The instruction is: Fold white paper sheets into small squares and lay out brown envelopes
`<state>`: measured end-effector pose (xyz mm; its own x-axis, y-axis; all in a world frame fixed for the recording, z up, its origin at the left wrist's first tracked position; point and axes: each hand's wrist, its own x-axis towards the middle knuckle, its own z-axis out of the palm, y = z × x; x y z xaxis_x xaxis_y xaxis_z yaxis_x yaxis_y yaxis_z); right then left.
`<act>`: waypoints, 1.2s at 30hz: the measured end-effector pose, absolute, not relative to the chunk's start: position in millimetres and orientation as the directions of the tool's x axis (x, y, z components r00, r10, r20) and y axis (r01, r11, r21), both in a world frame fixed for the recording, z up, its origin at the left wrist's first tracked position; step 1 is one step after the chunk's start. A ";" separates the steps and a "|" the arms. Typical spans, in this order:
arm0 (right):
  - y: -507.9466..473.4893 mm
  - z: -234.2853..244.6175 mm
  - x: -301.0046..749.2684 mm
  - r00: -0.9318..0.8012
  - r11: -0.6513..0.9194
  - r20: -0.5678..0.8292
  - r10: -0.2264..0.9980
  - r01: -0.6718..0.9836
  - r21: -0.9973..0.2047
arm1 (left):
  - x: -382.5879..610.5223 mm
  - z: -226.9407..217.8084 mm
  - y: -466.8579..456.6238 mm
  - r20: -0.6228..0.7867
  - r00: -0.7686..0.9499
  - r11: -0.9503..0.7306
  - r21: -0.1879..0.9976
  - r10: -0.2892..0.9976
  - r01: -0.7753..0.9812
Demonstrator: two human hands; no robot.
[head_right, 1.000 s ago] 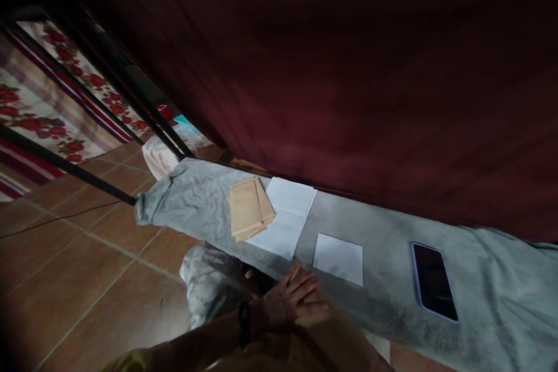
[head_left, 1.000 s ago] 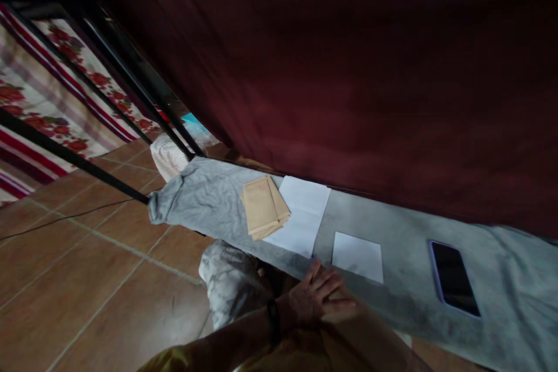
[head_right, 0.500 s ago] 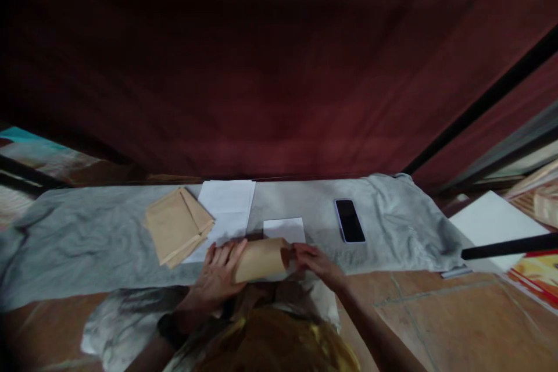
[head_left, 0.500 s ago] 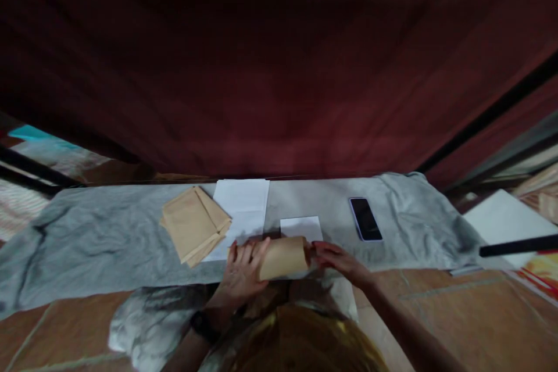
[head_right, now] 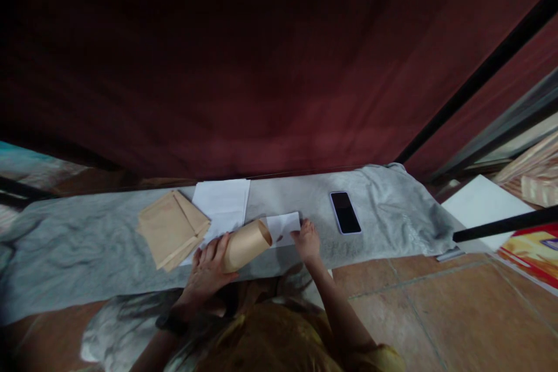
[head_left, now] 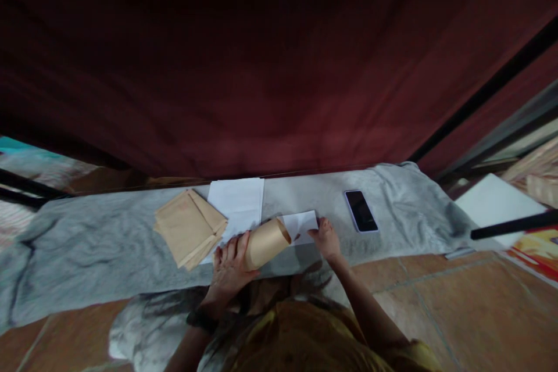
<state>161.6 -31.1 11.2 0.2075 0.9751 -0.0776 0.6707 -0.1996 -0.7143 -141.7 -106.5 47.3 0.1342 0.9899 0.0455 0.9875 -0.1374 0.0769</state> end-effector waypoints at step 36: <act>-32.8 17.4 167.6 -0.145 -0.117 -0.199 0.969 0.439 -0.891 | -137.0 44.8 -96.7 0.069 0.256 -0.262 0.120 0.964 0.957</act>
